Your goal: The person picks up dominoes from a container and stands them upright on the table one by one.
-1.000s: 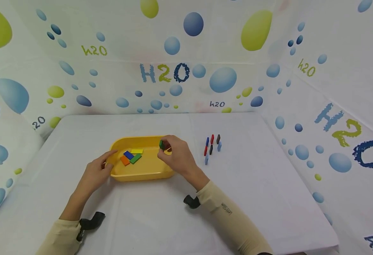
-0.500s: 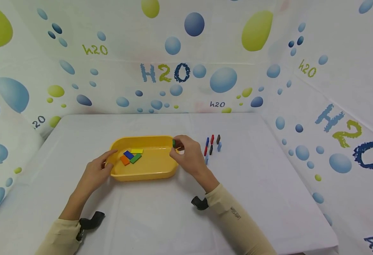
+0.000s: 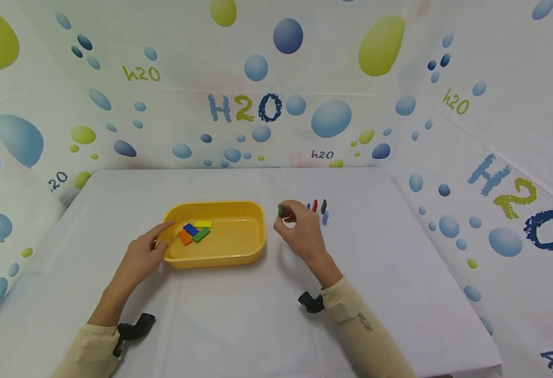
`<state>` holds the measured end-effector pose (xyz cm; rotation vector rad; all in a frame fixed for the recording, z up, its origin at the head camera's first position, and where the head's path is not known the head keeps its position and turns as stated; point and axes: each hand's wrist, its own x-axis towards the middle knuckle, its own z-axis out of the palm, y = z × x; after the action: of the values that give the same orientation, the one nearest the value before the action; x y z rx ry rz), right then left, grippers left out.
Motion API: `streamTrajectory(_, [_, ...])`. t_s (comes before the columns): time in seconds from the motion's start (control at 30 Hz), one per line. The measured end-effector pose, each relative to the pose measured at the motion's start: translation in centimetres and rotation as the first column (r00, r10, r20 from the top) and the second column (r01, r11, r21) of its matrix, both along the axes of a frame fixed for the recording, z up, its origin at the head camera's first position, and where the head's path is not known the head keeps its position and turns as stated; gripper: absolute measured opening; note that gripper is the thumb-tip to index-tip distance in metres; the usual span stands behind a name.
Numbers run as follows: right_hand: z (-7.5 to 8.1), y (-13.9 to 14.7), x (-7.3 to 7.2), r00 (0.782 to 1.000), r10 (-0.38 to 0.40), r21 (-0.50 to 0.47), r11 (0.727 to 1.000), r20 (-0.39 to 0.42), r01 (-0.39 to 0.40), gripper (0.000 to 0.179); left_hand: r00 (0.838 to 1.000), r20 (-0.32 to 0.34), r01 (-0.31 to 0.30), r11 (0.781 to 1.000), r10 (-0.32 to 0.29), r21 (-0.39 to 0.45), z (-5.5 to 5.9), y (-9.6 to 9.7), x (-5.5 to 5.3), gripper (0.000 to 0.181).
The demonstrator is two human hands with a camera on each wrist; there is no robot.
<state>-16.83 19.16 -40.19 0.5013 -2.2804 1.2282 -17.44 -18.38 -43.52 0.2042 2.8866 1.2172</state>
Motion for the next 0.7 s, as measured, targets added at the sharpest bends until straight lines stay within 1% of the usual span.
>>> streamTrajectory(0.3, [-0.6, 1.9, 0.2, 0.996, -0.09, 0.02, 0.996, -0.016, 0.09, 0.026, 1.0, -0.003, -0.003, 1.0, 0.003, 0.001, 0.2, -0.1, 0.0, 0.053])
streamTrajectory(0.43, [-1.0, 2.7, 0.3, 0.994, -0.112, 0.027, 0.993, -0.012, 0.112, 0.026, 1.0, 0.002, -0.006, 1.0, 0.006, -0.003, 0.1, -0.1, -0.1, 0.053])
streamTrajectory(0.57, [-1.5, 3.6, 0.7, 0.993, -0.119, 0.014, 0.993, -0.007, 0.119, 0.026, 1.0, 0.003, -0.007, 1.0, 0.007, -0.008, -0.1, -0.1, -0.1, 0.053])
streamTrajectory(0.7, [-1.9, 4.4, 1.0, 0.99, -0.14, 0.002, 0.99, 0.017, 0.14, 0.024, 1.0, 0.0, -0.003, 1.0, 0.003, -0.002, -0.2, -0.1, -0.1, 0.053])
